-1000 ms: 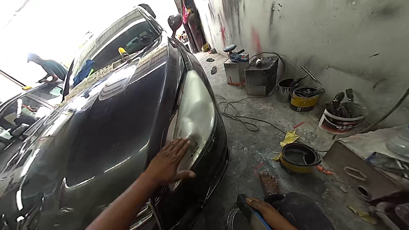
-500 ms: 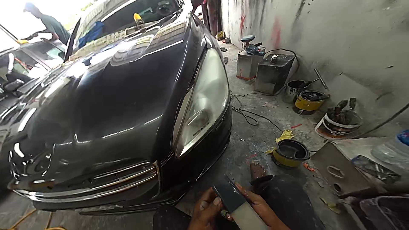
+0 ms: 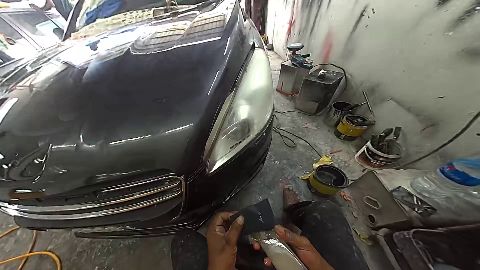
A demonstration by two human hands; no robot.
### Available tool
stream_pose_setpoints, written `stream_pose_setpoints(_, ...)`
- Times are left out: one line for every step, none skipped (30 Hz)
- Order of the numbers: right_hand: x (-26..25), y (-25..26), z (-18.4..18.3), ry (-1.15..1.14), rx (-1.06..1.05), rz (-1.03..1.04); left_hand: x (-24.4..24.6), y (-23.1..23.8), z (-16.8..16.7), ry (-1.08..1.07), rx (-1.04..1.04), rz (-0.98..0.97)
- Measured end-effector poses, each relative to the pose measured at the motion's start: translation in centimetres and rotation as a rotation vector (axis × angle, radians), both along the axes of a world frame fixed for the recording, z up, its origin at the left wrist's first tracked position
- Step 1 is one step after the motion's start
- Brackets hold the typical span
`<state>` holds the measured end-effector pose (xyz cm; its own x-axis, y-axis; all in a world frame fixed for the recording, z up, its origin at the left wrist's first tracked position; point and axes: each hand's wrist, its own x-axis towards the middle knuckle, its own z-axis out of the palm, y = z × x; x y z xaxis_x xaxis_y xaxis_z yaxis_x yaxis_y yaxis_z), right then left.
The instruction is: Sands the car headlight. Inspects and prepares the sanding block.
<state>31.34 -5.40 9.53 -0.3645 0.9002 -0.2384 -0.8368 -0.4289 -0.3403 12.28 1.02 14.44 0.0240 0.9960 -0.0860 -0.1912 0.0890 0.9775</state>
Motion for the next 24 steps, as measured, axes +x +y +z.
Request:
stream_pose_setpoints(0.2,-0.2,0.0,-0.035,-0.038,-0.044,-0.1,0.3,0.2,0.006,0.014,0.005)
stream_pose_setpoints(0.3,-0.4,0.2,-0.084,-0.084,-0.113,-0.1,0.6,0.3,0.006,0.02,0.01)
stream_pose_setpoints(0.4,-0.6,0.4,-0.15,-0.116,-0.198,-0.2,0.7,0.4,0.006,0.027,0.017)
stream_pose_setpoints(0.4,-0.6,0.8,-0.24,-0.123,-0.279,-0.2,0.8,0.5,0.01,0.036,0.027)
stream_pose_setpoints(0.3,-0.6,1.3,-0.367,-0.097,-0.353,-0.1,0.8,0.4,0.011,0.04,0.038)
stream_pose_setpoints(0.2,-0.4,1.8,-0.517,-0.026,-0.417,0.1,0.8,0.3,0.012,0.041,0.047)
stream_pose_setpoints(-0.1,-0.3,2.2,-0.693,0.095,-0.467,0.4,0.8,0.1,0.012,0.039,0.053)
stream_pose_setpoints(-0.6,-0.1,2.3,-0.886,0.25,-0.514,0.6,0.7,-0.1,0.013,0.034,0.056)
stream_pose_setpoints(-1.1,0.2,2.3,-1.087,0.415,-0.554,0.9,0.6,-0.2,0.013,0.033,0.054)
stream_pose_setpoints(-1.5,0.5,2.2,-1.267,0.551,-0.589,1.1,0.4,-0.3,0.013,0.037,0.051)
stream_pose_setpoints(-2.1,1.0,2.1,-1.403,0.638,-0.631,1.4,0.3,-0.3,0.01,0.046,0.043)
stream_pose_setpoints(-2.6,1.4,1.9,-1.495,0.684,-0.676,1.7,0.2,-0.3,0.01,0.051,0.037)
stream_pose_setpoints(-3.1,1.7,1.7,-1.551,0.705,-0.716,2.0,0.2,-0.2,0.005,0.051,0.035)
stream_pose_setpoints(-3.5,2.0,1.4,-1.58,0.715,-0.743,2.1,0.1,0.0,0.002,0.05,0.034)
stream_pose_setpoints(-3.8,2.2,1.3,-1.595,0.718,-0.759,2.2,0.0,0.1,-0.005,0.049,0.024)
stream_pose_setpoints(-4.0,2.3,1.1,-1.608,0.715,-0.765,2.3,-0.2,0.1,-0.011,0.049,0.016)
stream_pose_setpoints(-4.1,2.4,1.0,-1.617,0.71,-0.768,2.4,-0.3,0.1,-0.017,0.049,0.014)
stream_pose_setpoints(-4.1,2.4,0.8,-1.627,0.705,-0.771,2.5,-0.4,0.1,-0.025,0.046,0.019)
stream_pose_setpoints(-4.1,2.5,0.7,-1.636,0.699,-0.774,2.7,-0.4,0.2,-0.033,0.041,0.024)
stream_pose_setpoints(-4.1,2.4,0.5,-1.639,0.696,-0.775,2.7,-0.5,0.3,-0.041,0.032,0.026)
stream_pose_setpoints(-4.1,2.4,0.3,-1.642,0.693,-0.775,2.7,-0.5,0.3,-0.044,0.029,0.026)
stream_pose_setpoints(-4.2,2.4,0.2,-1.644,0.69,-0.775,2.8,-0.5,0.3,-0.049,0.028,0.021)
stream_pose_setpoints(-4.1,2.4,0.1,-1.644,0.685,-0.775,2.8,-0.5,0.2,-0.06,0.029,0.013)
stream_pose_setpoints(-4.1,2.4,0.0,-1.643,0.681,-0.773,2.9,-0.5,0.0,-0.071,0.032,0.003)
